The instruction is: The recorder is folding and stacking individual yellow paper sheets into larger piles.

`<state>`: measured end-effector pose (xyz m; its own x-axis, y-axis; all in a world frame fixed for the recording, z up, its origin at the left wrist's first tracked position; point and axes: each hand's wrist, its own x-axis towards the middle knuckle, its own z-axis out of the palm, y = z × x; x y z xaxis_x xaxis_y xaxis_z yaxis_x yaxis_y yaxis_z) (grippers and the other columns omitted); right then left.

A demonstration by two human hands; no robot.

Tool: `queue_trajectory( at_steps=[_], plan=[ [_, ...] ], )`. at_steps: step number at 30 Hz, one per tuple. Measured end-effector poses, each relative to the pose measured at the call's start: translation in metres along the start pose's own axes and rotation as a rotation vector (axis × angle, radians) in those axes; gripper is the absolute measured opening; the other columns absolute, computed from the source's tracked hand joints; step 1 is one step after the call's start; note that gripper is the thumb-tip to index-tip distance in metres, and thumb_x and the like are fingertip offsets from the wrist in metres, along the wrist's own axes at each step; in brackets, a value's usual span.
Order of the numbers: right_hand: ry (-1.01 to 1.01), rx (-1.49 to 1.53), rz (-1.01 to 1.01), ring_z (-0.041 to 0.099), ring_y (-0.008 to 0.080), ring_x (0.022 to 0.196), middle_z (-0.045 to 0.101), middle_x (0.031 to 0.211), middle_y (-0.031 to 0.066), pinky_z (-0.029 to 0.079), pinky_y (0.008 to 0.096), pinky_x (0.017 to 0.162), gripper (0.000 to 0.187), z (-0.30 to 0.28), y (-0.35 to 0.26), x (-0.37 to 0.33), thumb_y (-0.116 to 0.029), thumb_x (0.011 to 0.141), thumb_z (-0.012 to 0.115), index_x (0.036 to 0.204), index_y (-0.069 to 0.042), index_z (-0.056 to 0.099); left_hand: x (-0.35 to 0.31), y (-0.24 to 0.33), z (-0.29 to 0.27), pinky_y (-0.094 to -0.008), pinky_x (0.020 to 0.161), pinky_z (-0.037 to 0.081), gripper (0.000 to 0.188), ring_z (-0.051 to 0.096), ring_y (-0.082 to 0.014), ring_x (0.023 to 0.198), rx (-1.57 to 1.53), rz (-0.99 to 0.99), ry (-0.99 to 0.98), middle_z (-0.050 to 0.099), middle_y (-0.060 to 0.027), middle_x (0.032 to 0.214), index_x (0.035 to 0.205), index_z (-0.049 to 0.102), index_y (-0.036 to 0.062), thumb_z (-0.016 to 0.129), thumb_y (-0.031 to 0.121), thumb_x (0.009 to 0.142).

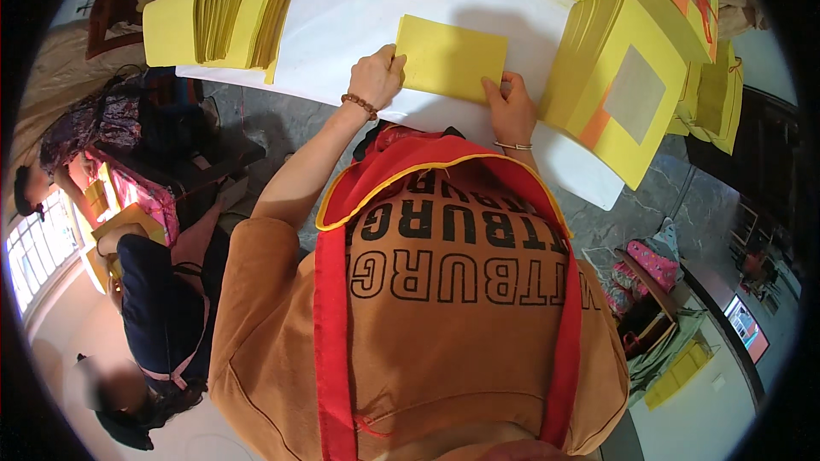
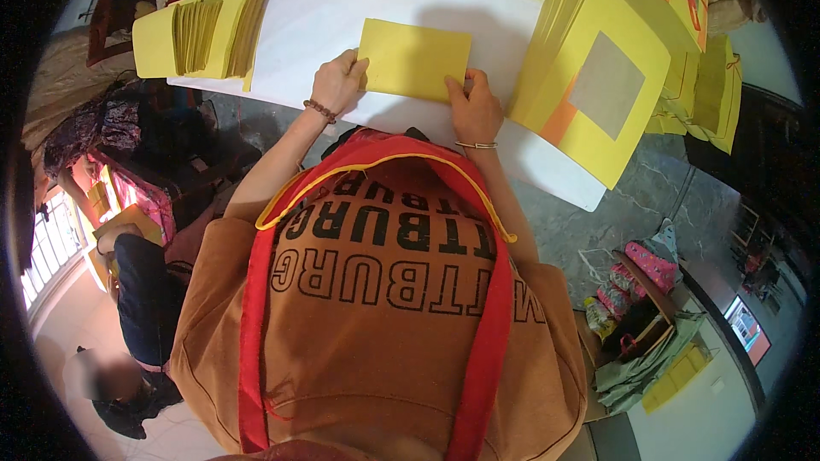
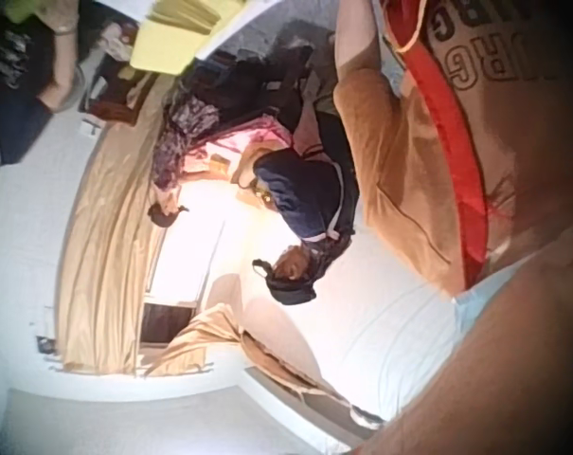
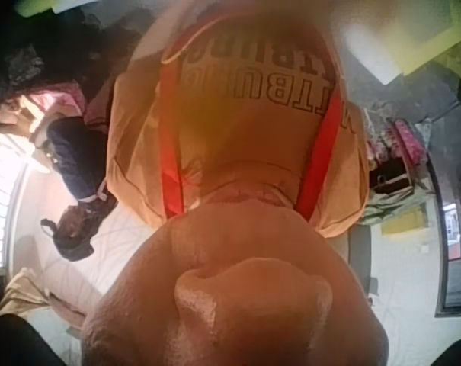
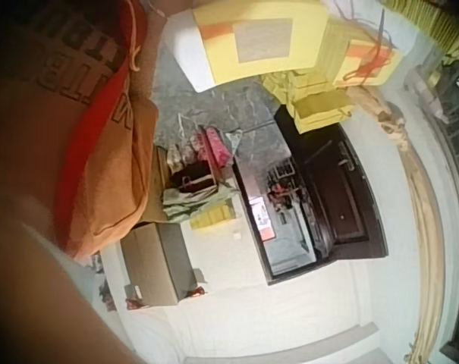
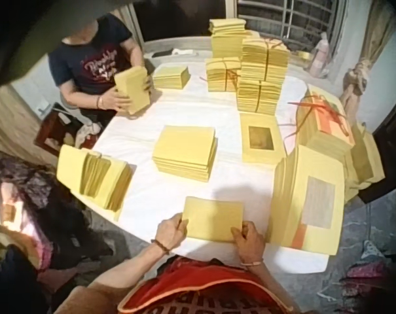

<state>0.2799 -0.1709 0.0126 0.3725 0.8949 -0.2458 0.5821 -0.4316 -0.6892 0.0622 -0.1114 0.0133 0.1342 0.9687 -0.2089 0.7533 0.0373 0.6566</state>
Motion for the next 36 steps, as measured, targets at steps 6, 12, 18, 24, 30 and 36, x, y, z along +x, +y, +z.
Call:
queue_trajectory(
  at_steps=[6,12,18,24,30,36],
  plan=[
    [0.011,-0.036,-0.007,0.063,0.0261,0.073,0.066,0.079,0.0133,0.047,0.0355,0.065,0.038,0.001,-0.003,0.004,-0.038,0.078,0.061,0.099,-0.007,0.058,0.005,-0.001,0.001,-0.0407,0.062,0.047,0.027,0.061,-0.0338,0.070,0.127,0.010,0.014,0.062,-0.0168,0.072,0.093,0.059,0.0040,0.049,0.028,0.085],
    [-0.016,-0.070,-0.002,0.062,0.0294,0.077,0.065,0.081,0.0140,0.047,0.0379,0.068,0.039,-0.001,-0.006,0.005,-0.038,0.078,0.061,0.103,-0.009,0.056,0.013,-0.010,0.003,-0.0463,0.066,0.046,0.023,0.059,-0.0383,0.071,0.017,0.004,-0.023,0.062,-0.0199,0.075,0.096,0.053,0.0032,0.052,0.022,0.082],
    [-0.042,-0.098,0.053,0.062,0.0303,0.078,0.065,0.082,0.0150,0.046,0.0402,0.069,0.047,-0.004,-0.015,0.005,-0.036,0.078,0.061,0.118,-0.015,0.047,0.012,-0.001,-0.002,-0.0462,0.066,0.046,0.040,0.060,-0.0392,0.072,0.014,0.003,-0.009,0.062,-0.0206,0.075,0.115,0.037,0.0069,0.053,0.020,0.081],
    [-0.045,-0.158,0.003,0.062,0.0296,0.075,0.065,0.077,0.0121,0.046,0.0401,0.067,0.050,-0.001,-0.009,0.007,-0.036,0.078,0.060,0.123,-0.020,0.046,0.011,0.001,-0.003,-0.0493,0.066,0.045,0.047,0.058,-0.0435,0.072,0.032,-0.058,-0.020,0.060,-0.0273,0.074,0.121,0.032,0.0091,0.053,0.021,0.081],
    [-0.022,-0.148,-0.003,0.062,0.0282,0.070,0.063,0.070,0.0108,0.046,0.0400,0.065,0.046,0.001,-0.004,0.007,-0.037,0.078,0.059,0.120,-0.020,0.049,0.009,0.023,-0.016,-0.0496,0.061,0.044,0.043,0.060,-0.0381,0.070,0.228,-0.002,-0.047,0.062,-0.0195,0.076,0.117,0.040,0.0117,0.057,0.023,0.079],
    [0.006,-0.172,-0.034,0.062,0.0283,0.069,0.064,0.072,0.0100,0.046,0.0397,0.063,0.045,0.004,-0.004,0.005,-0.038,0.078,0.059,0.119,-0.021,0.050,0.011,0.048,0.022,-0.0400,0.078,0.037,0.036,0.048,-0.0241,0.098,0.433,0.610,0.264,0.054,-0.0074,0.101,0.106,0.054,0.0117,0.063,0.027,0.074]
  ],
)
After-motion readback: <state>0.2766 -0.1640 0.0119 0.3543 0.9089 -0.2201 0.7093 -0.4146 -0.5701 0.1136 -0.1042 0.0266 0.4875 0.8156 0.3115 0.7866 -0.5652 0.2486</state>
